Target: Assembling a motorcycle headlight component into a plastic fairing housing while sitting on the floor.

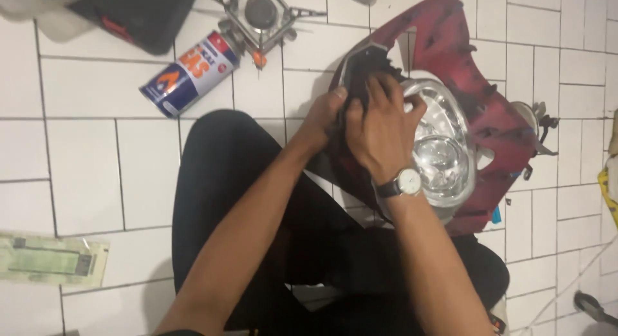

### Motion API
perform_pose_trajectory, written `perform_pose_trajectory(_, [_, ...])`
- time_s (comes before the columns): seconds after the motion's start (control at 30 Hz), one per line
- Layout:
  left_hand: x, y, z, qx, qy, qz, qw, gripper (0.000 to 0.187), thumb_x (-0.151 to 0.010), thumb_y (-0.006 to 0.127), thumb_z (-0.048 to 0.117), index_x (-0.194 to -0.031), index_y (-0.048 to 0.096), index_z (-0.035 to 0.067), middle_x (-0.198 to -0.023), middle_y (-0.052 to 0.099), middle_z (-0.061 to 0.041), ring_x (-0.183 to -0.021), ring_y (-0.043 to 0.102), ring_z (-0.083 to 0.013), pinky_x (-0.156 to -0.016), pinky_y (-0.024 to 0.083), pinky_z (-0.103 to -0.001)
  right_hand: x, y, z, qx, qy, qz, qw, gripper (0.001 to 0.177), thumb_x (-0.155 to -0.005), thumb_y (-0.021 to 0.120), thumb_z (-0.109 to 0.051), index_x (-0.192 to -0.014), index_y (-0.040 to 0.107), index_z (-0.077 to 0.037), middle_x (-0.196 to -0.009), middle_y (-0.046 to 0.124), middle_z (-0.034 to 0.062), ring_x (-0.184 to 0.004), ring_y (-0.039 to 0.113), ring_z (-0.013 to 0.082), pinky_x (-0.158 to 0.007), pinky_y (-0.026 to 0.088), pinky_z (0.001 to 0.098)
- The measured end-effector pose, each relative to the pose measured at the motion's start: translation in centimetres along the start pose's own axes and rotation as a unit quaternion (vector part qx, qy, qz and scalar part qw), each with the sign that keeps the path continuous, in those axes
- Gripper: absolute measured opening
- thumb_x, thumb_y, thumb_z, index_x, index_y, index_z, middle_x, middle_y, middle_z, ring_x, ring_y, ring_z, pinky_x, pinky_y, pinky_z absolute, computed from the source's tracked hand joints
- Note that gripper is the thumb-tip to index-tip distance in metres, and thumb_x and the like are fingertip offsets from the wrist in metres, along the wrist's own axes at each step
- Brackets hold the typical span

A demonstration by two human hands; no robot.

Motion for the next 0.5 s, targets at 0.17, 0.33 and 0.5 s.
perform_pose_trajectory(0.17, [0.9,0.4,-0.6,-0.002,0.017,-0.008,1.000,0.055,-0.097,0.053,0.049,-0.111,0.067,-0.003,-0.099,0.070,-0.008,-0.088,0.064,-0.0161,-0.078,0.053,-0.032,1.8,0.9,-0.7,0.094,0.023,0.053,0.994,0.043,-0.099,0.055,-0.025,-0.129,0.063,0.005,-0.137,0.065,0.0166,-0.129,0.052,0.0343,-0.100,0.032,0.0601])
perform_pose_trajectory(0.33, [0.2,-0.7,-1.7,-0.036,0.057,0.040,0.997,0.056,-0.095,0.053,0.050,-0.112,0.066,-0.001,-0.098,0.069,-0.007,-0.088,0.063,-0.0156,-0.076,0.052,-0.032,6.3,1.5,0.7,-0.195,0.214,0.025,0.957,0.038,-0.103,0.048,-0.021,-0.129,0.062,0.003,-0.123,0.067,0.0207,-0.118,0.059,0.0346,-0.103,0.042,0.0536])
perform_pose_trajectory(0.5, [-0.4,-0.8,-2.4,-0.084,0.109,0.049,0.989,0.053,-0.104,0.056,0.046,-0.110,0.064,-0.006,-0.099,0.062,-0.010,-0.092,0.058,-0.0182,-0.083,0.050,-0.036,6.8,1.3,0.5,-0.180,0.014,0.073,0.981,0.047,-0.101,0.047,-0.010,-0.140,0.050,0.016,-0.140,0.055,0.0343,-0.131,0.048,0.0444,-0.113,0.035,0.0538])
Point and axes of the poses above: each hand's wrist, its own x-axis away from the middle knuckle, its own y-axis out of the palm, z = x × y, the point moved 3 cm from there along -x, towards the middle knuckle
